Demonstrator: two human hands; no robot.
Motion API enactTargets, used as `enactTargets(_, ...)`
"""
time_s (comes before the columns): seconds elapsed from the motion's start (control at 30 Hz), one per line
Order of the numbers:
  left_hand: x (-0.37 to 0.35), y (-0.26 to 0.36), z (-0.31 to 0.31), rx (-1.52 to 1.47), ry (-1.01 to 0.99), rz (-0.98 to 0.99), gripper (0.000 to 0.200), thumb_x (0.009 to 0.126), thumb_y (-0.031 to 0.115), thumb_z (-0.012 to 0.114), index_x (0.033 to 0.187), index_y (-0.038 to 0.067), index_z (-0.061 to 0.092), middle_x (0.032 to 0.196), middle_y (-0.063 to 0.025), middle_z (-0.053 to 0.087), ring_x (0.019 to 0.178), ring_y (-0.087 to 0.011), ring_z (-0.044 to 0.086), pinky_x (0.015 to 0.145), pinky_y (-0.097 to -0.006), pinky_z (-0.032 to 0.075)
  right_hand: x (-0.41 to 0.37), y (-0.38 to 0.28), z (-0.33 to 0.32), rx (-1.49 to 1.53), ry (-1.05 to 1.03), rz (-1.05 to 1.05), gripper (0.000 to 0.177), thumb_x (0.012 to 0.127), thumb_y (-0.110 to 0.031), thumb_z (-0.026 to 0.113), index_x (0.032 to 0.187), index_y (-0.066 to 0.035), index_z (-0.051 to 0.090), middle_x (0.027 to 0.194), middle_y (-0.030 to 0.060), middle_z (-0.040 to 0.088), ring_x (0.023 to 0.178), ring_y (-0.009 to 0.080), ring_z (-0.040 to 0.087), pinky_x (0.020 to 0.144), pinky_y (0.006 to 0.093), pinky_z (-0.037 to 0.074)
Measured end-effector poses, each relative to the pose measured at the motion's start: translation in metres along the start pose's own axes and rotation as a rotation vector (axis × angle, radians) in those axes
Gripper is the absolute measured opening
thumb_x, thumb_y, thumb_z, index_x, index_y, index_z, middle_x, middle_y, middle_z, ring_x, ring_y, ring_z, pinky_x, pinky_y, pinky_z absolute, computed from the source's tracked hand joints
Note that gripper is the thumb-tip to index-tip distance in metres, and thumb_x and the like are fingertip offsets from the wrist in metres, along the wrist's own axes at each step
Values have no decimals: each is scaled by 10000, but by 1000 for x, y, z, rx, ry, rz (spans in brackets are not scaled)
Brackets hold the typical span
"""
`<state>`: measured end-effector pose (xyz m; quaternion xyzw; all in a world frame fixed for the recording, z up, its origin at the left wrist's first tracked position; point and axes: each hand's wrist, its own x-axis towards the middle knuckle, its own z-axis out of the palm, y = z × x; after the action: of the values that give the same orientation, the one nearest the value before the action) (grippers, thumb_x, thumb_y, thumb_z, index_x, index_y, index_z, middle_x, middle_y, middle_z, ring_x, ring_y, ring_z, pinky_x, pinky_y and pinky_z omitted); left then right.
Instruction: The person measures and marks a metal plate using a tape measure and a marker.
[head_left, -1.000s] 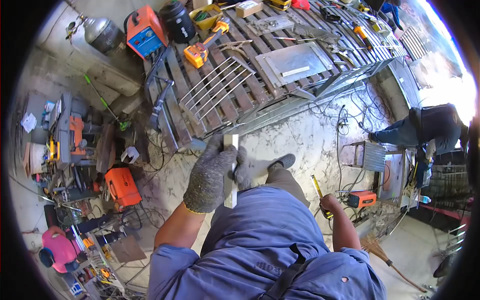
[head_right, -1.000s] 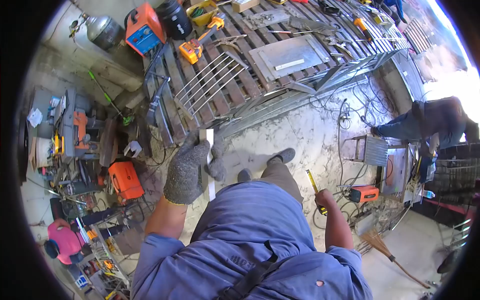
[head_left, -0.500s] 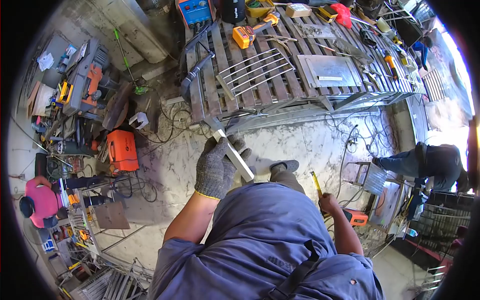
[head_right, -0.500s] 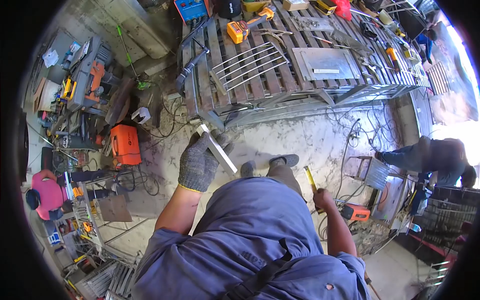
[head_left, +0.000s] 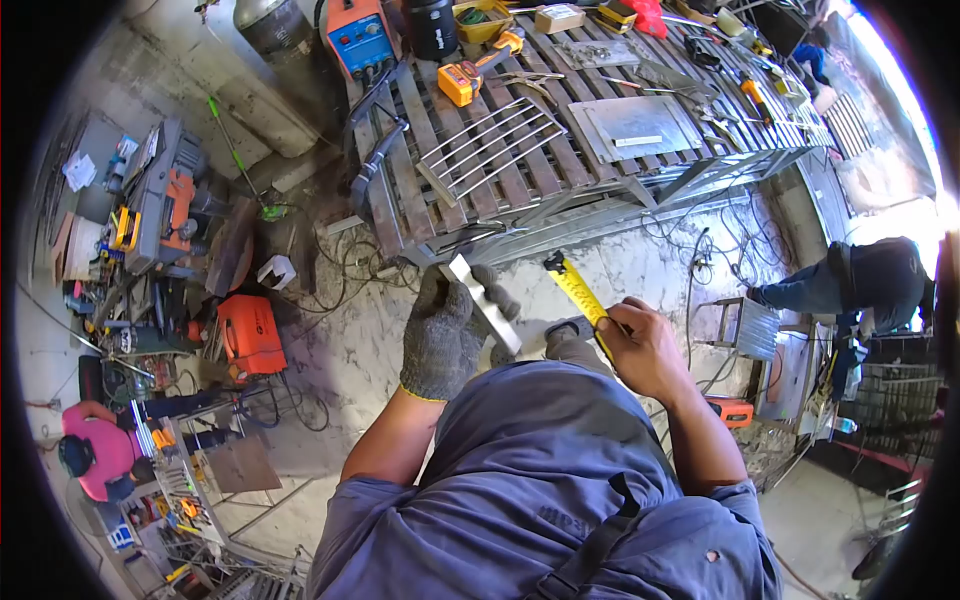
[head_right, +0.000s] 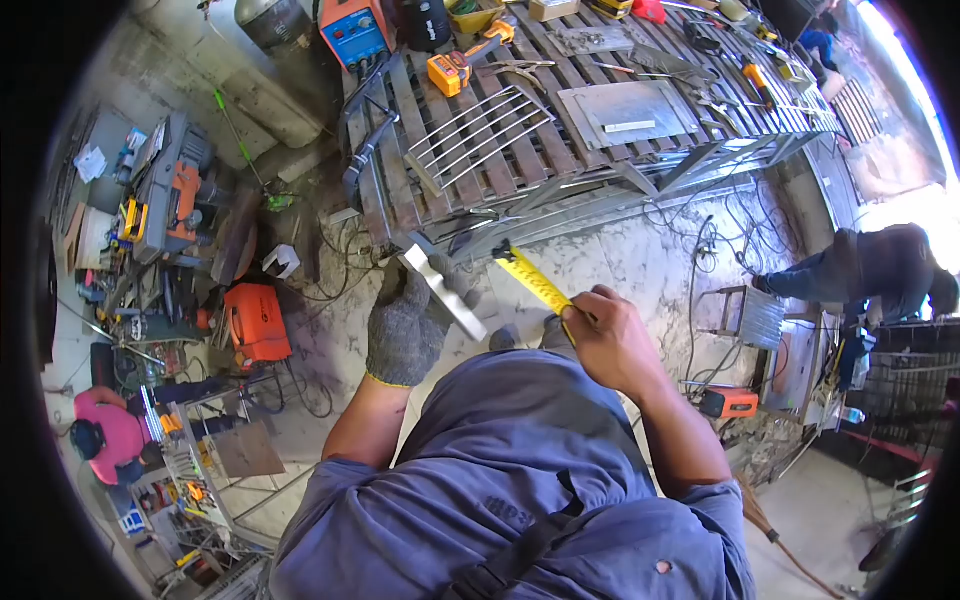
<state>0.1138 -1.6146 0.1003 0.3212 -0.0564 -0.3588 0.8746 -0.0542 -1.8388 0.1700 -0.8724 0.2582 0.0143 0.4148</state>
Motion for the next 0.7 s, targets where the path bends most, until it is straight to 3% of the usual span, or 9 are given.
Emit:
enactTargets(0.03, 3, -2, -6, 3, -88, 0, 330, 1131, 223, 613, 1428, 98, 541, 1125, -125, 653, 1004, -290, 700, 933, -507, 614, 0, -8, -3, 8, -29, -2, 224, 1022, -175, 663, 949, 25, 730, 994, 235, 670, 921, 453, 669, 809, 497, 522)
enactTargets(0.07, -2, 9, 27, -24, -2, -37, 465, 1037, 295, 769, 1400, 71, 585, 1039, -50, 602, 809, -193, 587, 716, -345, 499, 1, -16, -5, 16, -57, -4, 216, 1020, -169, 665, 949, 24, 730, 990, 234, 671, 920, 447, 671, 808, 496, 521)
enactTargets(0.2, 5, 4, 38, 474, 20, 17, 446, 1024, 198, 783, 1412, 63, 608, 1037, -19, 632, 744, -95, 600, 632, -279, 497, 2, -23, -7, 46, -137, -23, 215, 1017, -177, 673, 976, 20, 746, 983, 225, 678, 920, 435, 683, 825, 496, 533)
enactTargets(0.3, 19, 0, 43, 790, -12, -42, 410, 1015, 146, 783, 1385, 50, 637, 994, -13, 666, 768, -87, 626, 652, -265, 506, 6, -21, -9, 70, -144, -2, 218, 1015, -189, 674, 1007, 11, 762, 992, 222, 684, 928, 443, 685, 844, 511, 541)
enactTargets(0.33, 25, -3, 45, 766, 45, -63, 362, 1005, 112, 790, 1332, 33, 658, 928, -6, 687, 736, -80, 629, 639, -251, 502, 10, -19, -12, 67, -142, 15, 217, 1015, -191, 674, 1008, 8, 762, 995, 222, 686, 930, 445, 684, 846, 516, 540)
enactTargets(0.43, 55, -24, 43, 933, -74, 279, 280, 1016, 79, 766, 1278, 27, 681, 873, 13, 677, 685, -68, 606, 614, -247, 493, 27, -8, -24, 12, -121, 53, 212, 1017, -193, 672, 1009, -1, 761, 1002, 224, 692, 936, 448, 682, 854, 522, 541)
enactTargets(0.53, 87, -24, 69, 850, -11, 62, 178, 1020, 57, 751, 1189, 18, 711, 847, 7, 673, 667, -63, 592, 590, -246, 479, 50, 11, -35, 7, -95, 72, 229, 1029, -211, 658, 1004, -8, 760, 999, 226, 697, 942, 446, 681, 867, 526, 547)
enactTargets(0.63, 135, -42, 70, 916, 41, 108, 104, 1029, 100, 756, 1098, 28, 725, 768, 13, 634, 631, -64, 563, 567, -252, 453, 87, 33, -58, 4, -129, 69, 273, 1047, -248, 631, 1002, -16, 766, 987, 225, 701, 957, 444, 684, 882, 523, 555)
enactTargets(0.7, 172, -41, 83, 708, 164, 34, 144, 1033, 144, 764, 1086, 14, 731, 732, 7, 624, 622, -69, 565, 557, -258, 443, 113, 55, -78, -15, -176, 88, 300, 1056, -270, 627, 1006, -12, 772, 984, 221, 701, 975, 431, 688, 891, 506, 558)
